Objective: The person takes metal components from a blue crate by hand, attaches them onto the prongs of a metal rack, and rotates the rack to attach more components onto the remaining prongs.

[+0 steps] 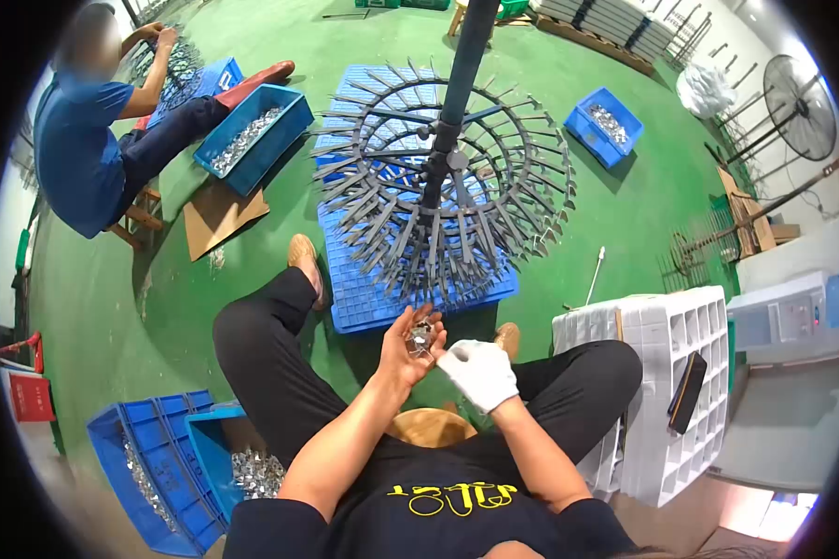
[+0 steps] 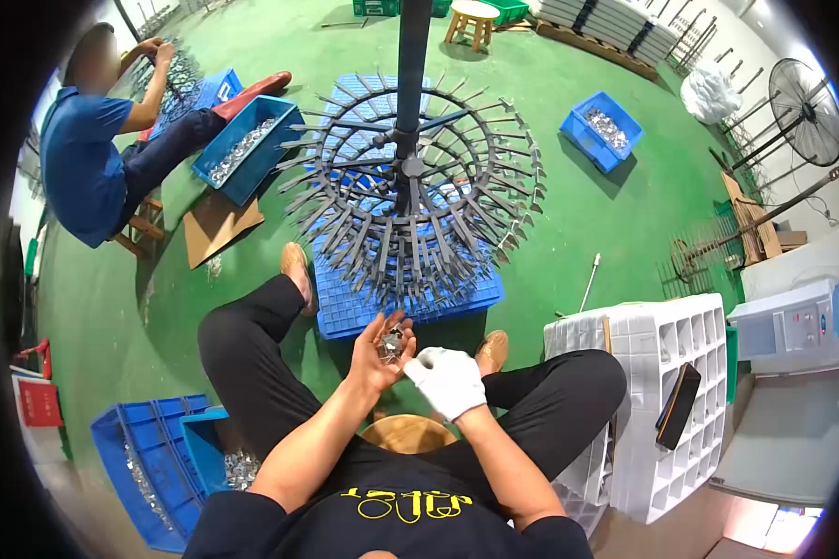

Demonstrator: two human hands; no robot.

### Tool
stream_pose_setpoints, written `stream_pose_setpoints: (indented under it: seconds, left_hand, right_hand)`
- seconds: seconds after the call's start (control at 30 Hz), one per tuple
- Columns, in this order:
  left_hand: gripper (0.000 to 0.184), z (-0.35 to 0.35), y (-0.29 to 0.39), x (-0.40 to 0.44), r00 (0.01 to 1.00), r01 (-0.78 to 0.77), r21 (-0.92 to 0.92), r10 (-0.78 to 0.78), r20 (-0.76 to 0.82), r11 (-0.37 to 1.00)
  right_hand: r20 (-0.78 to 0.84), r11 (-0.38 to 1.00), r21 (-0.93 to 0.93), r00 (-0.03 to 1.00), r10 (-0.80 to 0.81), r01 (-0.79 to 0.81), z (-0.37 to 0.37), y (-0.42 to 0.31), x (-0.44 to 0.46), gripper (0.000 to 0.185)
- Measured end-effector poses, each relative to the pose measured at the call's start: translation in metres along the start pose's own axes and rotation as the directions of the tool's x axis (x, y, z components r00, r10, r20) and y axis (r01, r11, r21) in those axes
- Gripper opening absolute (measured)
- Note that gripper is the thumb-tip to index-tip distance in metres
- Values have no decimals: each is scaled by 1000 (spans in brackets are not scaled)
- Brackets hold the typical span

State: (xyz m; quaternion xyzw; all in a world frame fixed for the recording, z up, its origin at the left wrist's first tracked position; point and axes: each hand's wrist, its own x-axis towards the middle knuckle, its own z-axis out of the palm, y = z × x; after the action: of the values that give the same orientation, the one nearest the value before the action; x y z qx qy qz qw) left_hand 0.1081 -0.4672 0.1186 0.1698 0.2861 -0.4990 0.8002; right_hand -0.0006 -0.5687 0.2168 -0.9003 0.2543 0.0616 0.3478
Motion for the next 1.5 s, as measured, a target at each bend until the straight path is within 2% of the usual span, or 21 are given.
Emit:
stream_pose_setpoints:
  seconds: [0.1, 0.13, 0.23, 0.27, 0.33, 0.37, 0.4, 0.43, 0.5, 0.63, 0.67, 0.77, 0.8, 0.83, 0.9, 0.93, 1.03, 1.1, 1.2, 1.3, 1.5]
  left_hand:
    - [30, -7, -2, 5, 995, -51, -8, 52, 86, 999]
    - [28, -7, -3, 5, 993, -49, -31, 52, 109, 998]
    - [26, -2, -2, 1, 996, -85, -52, 86, 25, 995]
    - [25, -6, 0, 3, 998, -64, 35, 65, -27, 997]
    - [23, -10, 8, 3, 991, -4, 200, 30, -129, 980]
    - [21, -15, 11, -1, 981, 52, 424, 33, -190, 904]
    - [20, -14, 15, -13, 994, 68, 537, -10, -111, 841]
    - [19, -8, 17, -26, 997, 71, 644, -60, -38, 762]
    - [18, 12, 16, -48, 998, 61, 732, -38, -48, 679]
    - [21, 4, 20, -45, 999, -48, 842, 18, 45, 538]
    - [20, 0, 20, -41, 996, -95, 831, 54, 78, 548]
    - [17, 7, 23, -36, 966, -130, 960, 248, 68, 246]
    - [18, 6, 23, -33, 945, -185, 973, 299, 137, 140]
    - [18, 3, 22, -28, 917, -233, 972, 339, 209, 30]
    - [19, 3, 19, -21, 850, -308, 932, 385, 361, -192]
    - [18, 11, 20, -23, 864, -302, 920, 336, 375, -252]
    - [21, 13, 17, -10, 878, -316, 941, 339, 337, -119]
    - [25, 19, 21, -6, 950, -154, 983, 289, 120, 97]
    - [27, 30, 24, 5, 970, 42, 902, 198, -140, 430]
    - [30, 36, 19, 17, 968, 9, 816, 198, -151, 578]
    - [21, 43, 13, 29, 955, -76, 760, 265, -130, 646]
  right_hand:
    - [-32, 997, -14, 997, -74, 74, 29, 13, 7, 38]
    - [-26, 998, 62, 1000, -15, 17, 35, 15, 11, 36]
    - [-47, 985, 173, 998, 34, -25, 37, 15, 12, 33]
    - [-70, 987, 163, 997, 23, -11, 38, 16, 12, 28]
    - [48, 926, 355, 992, 115, -124, 26, 11, 15, 26]
    - [112, 878, 441, 982, 152, -186, 20, 10, 16, 25]
    - [113, 785, 591, 982, 148, -186, 33, 28, 20, 23]
    - [216, 732, 623, 960, 180, -277, 25, 27, 21, 21]
    - [415, 602, 658, 885, 213, -453, 10, 23, 24, 19]
    - [504, 459, 762, 864, 22, -456, 26, 31, 30, 17]
    - [472, 564, 708, 879, 69, -424, 25, 33, 30, 19]
    - [349, 822, 466, 922, 170, -328, 18, 29, 32, 26]
    - [196, 845, 484, 969, 150, -228, 18, 32, 31, 31]
    - [157, 804, 550, 974, 166, -226, 18, 33, 31, 33]
    - [76, 949, 306, 995, 61, -81, 9, 31, 33, 32]
    - [51, 976, 210, 997, 51, -60, 6, 27, 34, 30]
    - [-23, 999, -41, 1000, 20, -21, 6, 20, 39, 26]
    - [-72, 989, -144, 997, 13, -23, 10, 22, 42, 24]
    - [-263, 995, -80, 964, 39, -63, 18, 24, 41, 23]
    - [-403, 999, -11, 915, 33, -41, 23, 31, 42, 20]
    - [-525, 997, -54, 848, -78, 58, 26, 32, 48, 12]
